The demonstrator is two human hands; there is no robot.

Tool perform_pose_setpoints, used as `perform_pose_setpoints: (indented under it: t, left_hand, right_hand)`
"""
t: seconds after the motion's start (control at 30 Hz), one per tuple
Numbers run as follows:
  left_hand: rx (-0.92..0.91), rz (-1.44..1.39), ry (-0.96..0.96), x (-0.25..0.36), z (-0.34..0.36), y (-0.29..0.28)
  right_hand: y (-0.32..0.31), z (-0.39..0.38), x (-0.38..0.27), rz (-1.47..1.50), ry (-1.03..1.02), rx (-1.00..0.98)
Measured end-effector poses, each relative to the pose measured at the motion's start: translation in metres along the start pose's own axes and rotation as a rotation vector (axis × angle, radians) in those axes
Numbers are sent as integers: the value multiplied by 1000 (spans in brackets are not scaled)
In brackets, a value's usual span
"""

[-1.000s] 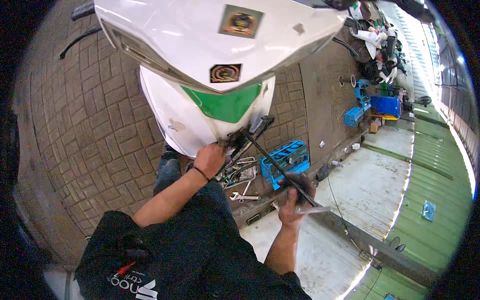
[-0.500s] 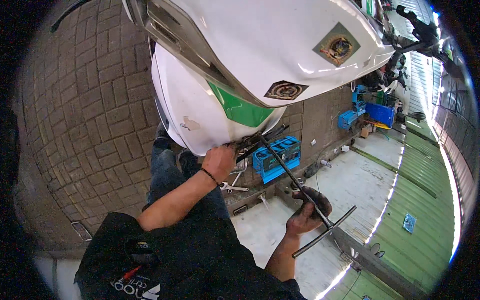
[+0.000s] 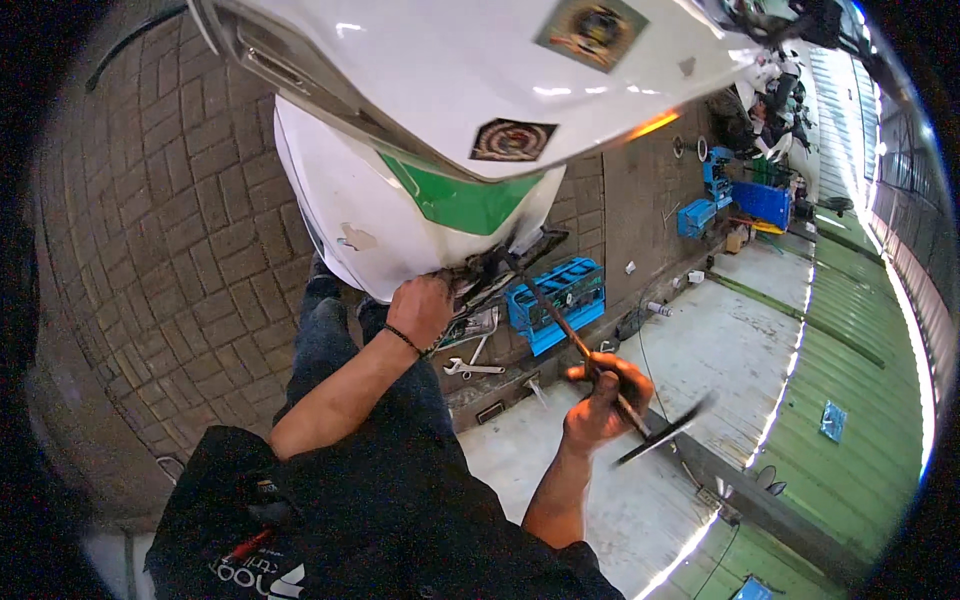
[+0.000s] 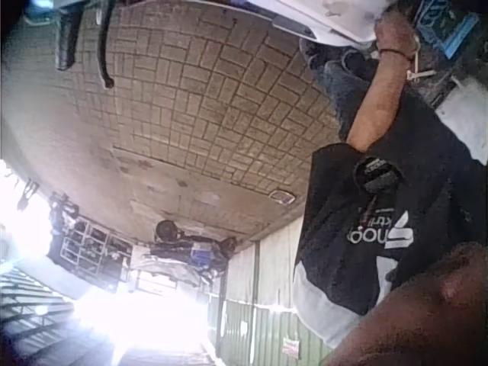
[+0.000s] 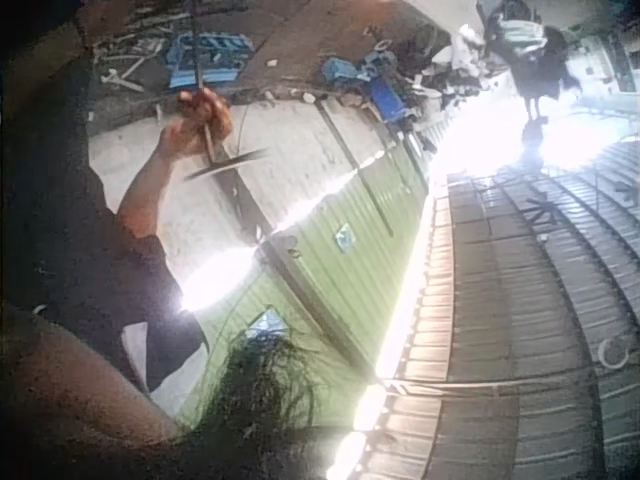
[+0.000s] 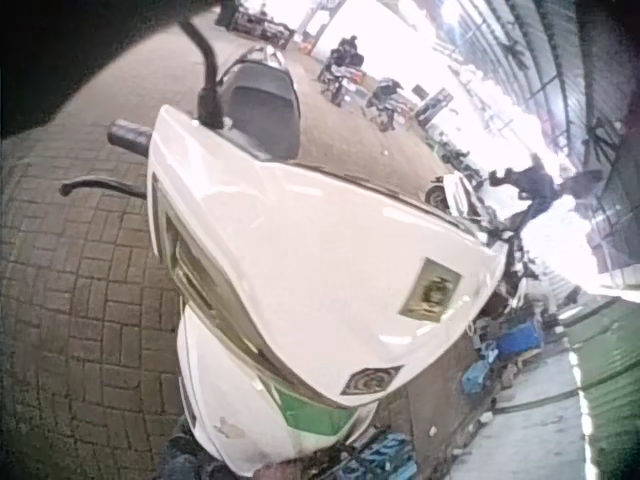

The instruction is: The person fills out a form on the seat of a scooter using a pen, then picks up a plastic panel and aligns it to the front of a scooter, and finally secures a license plate holder to the front of the scooter using a T-handle socket wrench.

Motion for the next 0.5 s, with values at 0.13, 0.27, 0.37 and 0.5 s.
perform_pose_setpoints:
  t: [0.13, 0.27, 0.37, 0.5]
  left_hand:
    - [17, 32, 25, 2, 4, 1]
    - [-24, 64, 21, 8, 6, -9]
    - [-11, 64, 1, 5, 7, -6]
    - [47, 98, 99, 10, 8, -5]
  right_hand:
    - [1, 1, -5, -92, -63, -47]
    - [-15, -9, -1, -30, -85, 47]
    - [-25, -19, 0, 62, 39, -34]
    - [-36, -33, 8, 30, -106, -7]
Point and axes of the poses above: each hand's wrist, its own z-axis towards the middle knuckle, its own y-axis out of the palm, x = y × z, the point moved 5 cm from there along z, towards the middle knuckle, and after that the axes turned 10 degrees about x, right-handed, at the moved point
